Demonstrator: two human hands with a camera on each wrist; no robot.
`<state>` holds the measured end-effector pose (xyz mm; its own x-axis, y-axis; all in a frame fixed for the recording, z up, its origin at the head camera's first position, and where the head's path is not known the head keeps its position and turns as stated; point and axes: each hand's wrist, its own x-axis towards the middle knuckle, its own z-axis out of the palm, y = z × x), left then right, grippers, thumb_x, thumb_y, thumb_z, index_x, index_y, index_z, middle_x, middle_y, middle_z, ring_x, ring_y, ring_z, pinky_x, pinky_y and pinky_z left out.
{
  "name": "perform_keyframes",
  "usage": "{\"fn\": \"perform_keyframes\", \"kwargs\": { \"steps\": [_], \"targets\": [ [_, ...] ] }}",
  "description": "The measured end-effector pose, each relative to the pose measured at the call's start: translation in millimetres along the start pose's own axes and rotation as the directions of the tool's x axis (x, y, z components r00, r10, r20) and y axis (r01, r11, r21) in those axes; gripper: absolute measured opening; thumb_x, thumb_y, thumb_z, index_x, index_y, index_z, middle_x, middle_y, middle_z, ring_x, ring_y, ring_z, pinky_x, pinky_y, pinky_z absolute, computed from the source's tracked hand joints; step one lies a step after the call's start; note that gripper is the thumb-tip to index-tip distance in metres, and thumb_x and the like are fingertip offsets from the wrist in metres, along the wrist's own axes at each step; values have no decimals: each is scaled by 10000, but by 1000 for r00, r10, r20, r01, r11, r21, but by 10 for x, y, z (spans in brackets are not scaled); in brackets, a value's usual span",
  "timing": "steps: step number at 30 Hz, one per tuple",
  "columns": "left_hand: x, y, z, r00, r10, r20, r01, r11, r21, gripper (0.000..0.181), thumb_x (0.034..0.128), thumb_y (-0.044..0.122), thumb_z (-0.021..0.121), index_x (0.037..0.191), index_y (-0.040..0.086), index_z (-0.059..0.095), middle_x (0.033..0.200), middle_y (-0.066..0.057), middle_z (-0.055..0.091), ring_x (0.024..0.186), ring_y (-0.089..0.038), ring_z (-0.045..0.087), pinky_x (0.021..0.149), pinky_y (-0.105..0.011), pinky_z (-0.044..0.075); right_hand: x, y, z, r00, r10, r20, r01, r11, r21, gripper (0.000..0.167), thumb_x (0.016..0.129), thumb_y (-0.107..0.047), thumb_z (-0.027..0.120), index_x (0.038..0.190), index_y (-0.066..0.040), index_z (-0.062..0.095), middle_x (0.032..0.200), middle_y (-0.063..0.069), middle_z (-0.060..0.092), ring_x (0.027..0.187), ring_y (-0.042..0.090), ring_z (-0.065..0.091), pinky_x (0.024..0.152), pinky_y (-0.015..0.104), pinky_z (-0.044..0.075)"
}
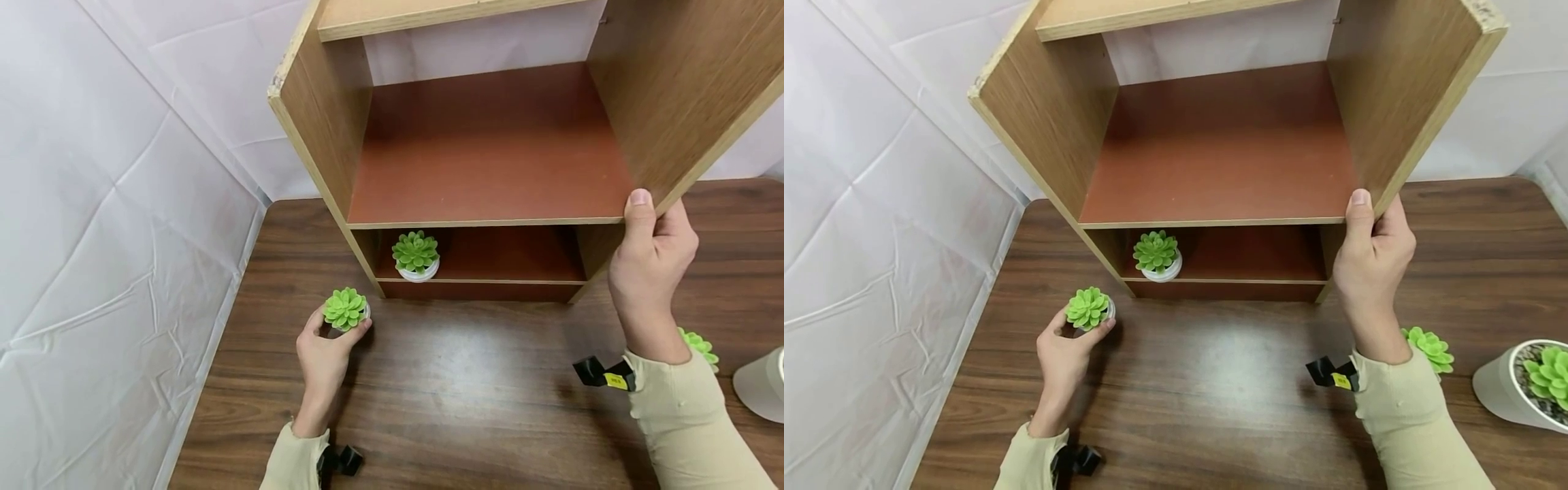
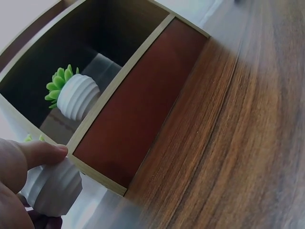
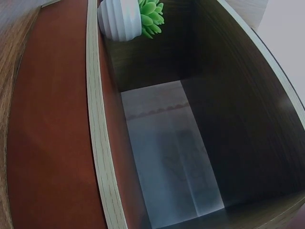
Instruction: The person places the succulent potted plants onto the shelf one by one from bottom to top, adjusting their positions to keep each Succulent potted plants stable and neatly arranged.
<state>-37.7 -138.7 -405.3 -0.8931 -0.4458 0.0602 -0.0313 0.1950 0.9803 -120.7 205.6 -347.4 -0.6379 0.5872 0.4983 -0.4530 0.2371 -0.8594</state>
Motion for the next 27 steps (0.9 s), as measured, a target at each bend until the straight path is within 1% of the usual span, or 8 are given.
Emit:
{"fn": "perform_keyframes", "kwargs": {
  "steps": [5, 9, 10, 14, 16, 19, 23, 27],
  "targets": [
    [-18, 7, 0, 1000, 9, 11, -9, 1000, 14, 553, 665, -81, 861, 1182, -62, 667, 1207, -171, 630, 1152, -254, 562, 976, -412, 423, -1, 6, -8, 1000, 2, 0, -2, 1000, -17, 213, 978, -113, 557, 1018, 15, 723, 883, 19, 701, 822, 140, 605, 750, 226, 420],
    [-18, 8, 7, 1000, 19, 22, -19, 1000, 23, 550, 669, -78, 860, 1184, -60, 669, 1218, -166, 623, 1155, -249, 559, 965, -361, 434, 0, 9, -11, 1000, -2, 4, 2, 1000, -20, 212, 981, -117, 556, 1024, 1, 727, 887, 20, 702, 821, 136, 608, 744, 224, 423],
    [-4, -39, 9, 999, 21, 25, -21, 1000, 18, 555, 667, -79, 861, 1187, -56, 669, 1222, -161, 620, 1157, -246, 558, 965, -358, 435, 1, 7, -10, 1000, -1, 5, 1, 1000, -19, 211, 981, -118, 556, 1027, -4, 728, 889, 21, 703, 823, 137, 608, 744, 224, 423],
    [49, -253, 17, 999, 40, 35, -40, 999, 0, 576, 651, -56, 884, 1190, -17, 683, 1226, -127, 621, 1162, -222, 552, 969, -350, 430, 8, -5, 6, 1000, -8, 6, 8, 1000, -6, 223, 981, -114, 556, 1018, 39, 714, 886, 27, 699, 824, 139, 606, 752, 228, 421],
    [73, -358, 16, 998, 49, 37, -49, 999, 0, 586, 639, -17, 906, 1185, 21, 698, 1218, -94, 631, 1160, -201, 553, 977, -339, 419, 11, -10, 13, 1000, -10, 6, 10, 1000, -2, 230, 980, -111, 555, 1014, 60, 705, 883, 25, 697, 826, 140, 602, 758, 229, 417],
    [66, -369, 13, 997, 69, 46, -70, 997, 15, 579, 634, 35, 925, 1172, 49, 712, 1195, -66, 642, 1145, -187, 558, 967, -308, 415, 12, -12, 17, 1000, -13, 5, 13, 1000, 4, 223, 978, -107, 555, 999, 56, 705, 878, 24, 694, 824, 139, 600, 759, 230, 415],
    [52, -359, 10, 993, 99, 60, -100, 995, 21, 585, 632, 82, 937, 1174, 71, 717, 1185, -42, 646, 1133, -174, 566, 969, -330, 416, 11, -9, 15, 1000, -13, 4, 13, 1000, 10, 214, 978, -106, 555, 978, 48, 705, 869, 24, 692, 819, 139, 597, 757, 230, 412],
    [41, -342, 15, 991, 112, 78, -113, 994, 5, 593, 632, 89, 940, 1181, 93, 717, 1185, -10, 645, 1133, -149, 568, 980, -348, 418, 8, -4, 10, 1000, -12, 6, 12, 1000, 2, 234, 980, -110, 553, 1002, 75, 695, 873, 22, 695, 820, 137, 603, 755, 229, 415]
  ]
}}
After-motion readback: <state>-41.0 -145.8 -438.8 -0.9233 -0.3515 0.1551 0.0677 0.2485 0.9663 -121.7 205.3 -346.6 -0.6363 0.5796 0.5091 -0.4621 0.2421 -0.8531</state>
